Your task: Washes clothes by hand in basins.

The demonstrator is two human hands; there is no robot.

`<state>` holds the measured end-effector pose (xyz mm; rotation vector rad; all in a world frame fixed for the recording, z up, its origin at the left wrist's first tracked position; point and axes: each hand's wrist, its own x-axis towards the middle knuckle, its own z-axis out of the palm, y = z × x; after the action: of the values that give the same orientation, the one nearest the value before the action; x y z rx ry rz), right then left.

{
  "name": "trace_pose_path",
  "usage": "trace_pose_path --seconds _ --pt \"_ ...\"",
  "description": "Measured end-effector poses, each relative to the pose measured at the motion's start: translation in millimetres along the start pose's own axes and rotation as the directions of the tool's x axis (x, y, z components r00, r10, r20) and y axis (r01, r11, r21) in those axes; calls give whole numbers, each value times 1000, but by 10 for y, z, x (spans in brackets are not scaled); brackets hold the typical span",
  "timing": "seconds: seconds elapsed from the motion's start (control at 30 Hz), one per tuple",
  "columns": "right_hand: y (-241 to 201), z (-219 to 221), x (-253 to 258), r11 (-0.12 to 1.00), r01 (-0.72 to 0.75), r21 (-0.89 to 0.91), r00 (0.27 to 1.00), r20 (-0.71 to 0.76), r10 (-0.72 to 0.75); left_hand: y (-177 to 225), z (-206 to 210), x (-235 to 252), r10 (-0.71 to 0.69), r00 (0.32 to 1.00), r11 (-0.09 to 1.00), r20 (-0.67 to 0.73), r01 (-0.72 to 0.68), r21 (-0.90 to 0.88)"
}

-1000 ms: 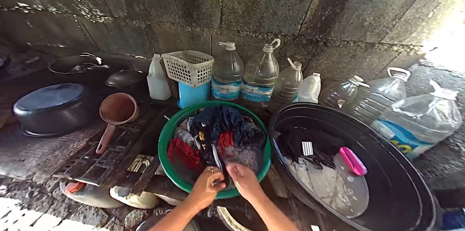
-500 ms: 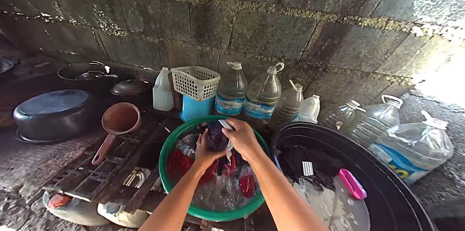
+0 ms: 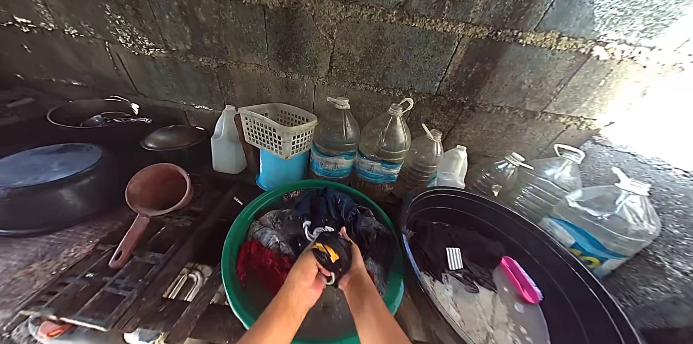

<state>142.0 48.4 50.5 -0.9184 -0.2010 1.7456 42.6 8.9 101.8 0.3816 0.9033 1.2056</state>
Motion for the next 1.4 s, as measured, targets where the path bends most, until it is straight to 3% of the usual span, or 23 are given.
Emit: trace_pose_path --seconds 0.1,0.17,0.23,0.33,0.43,0.5,0.57,0.63,0.7,0.77,0.93,1.0,1.07,1.13,1.2,1.3,1.4 --pt "-42 81 -33 997 -59 42 991 -121 64 89 -291 -31 21 991 950 135 23 -313" --pt "-70 211 -93 994 -87 73 978 -183 99 214 -559 54 78 971 913 228 23 -407" --pt "-34 382 -151 998 16 65 969 -248 0 270 -722 138 132 975 928 178 -59 -368" --pt "102 530 -244 982 166 -89 946 -269 -184 102 -777 321 122 991 978 56 -111 -174" --pt "191 625 -351 989 145 -42 963 -223 -151 -213 -834 576 229 940 933 254 -138 -332" --pt "212 552 -365 995 70 67 980 -190 -56 -278 -776 635 302 912 905 277 -182 -385" --pt "178 360 -359 998 -22 58 979 -199 34 -183 -651 607 261 948 934 184 -200 -295" --pt "66 140 -367 973 -207 -102 954 -241 177 -63 -495 598 265 963 964 41 -263 -42" --pt "-47 -34 -388 904 -372 -210 920 -214 329 -37 -400 629 408 912 888 -25 -391 242" --pt "-151 -76 -376 889 -416 -192 909 -96 405 -96 -300 601 540 842 781 2 -502 372" --pt "-253 89 -233 942 -334 -7 942 -38 334 -172 -176 514 494 867 831 67 -494 257" --pt "-239 188 -232 990 -137 18 989 -52 138 -113 -93 485 471 882 862 6 -462 210" --pt "-186 241 -216 984 150 -98 984 -84 -159 -40 -25 437 430 901 882 -58 -406 240" --pt "-182 343 -246 897 289 -334 917 -172 -359 -7 16 415 388 911 900 -143 -340 274" --pt "-251 449 -310 806 274 -526 868 -225 -442 -7 27 436 329 926 922 -186 -273 274" --pt "-325 476 -322 536 255 -805 826 -107 -553 3 2 490 223 962 951 -155 -181 250" --pt "-393 507 -398 240 180 -954 849 27 -528 71 -31 473 6 998 984 -70 7 177"
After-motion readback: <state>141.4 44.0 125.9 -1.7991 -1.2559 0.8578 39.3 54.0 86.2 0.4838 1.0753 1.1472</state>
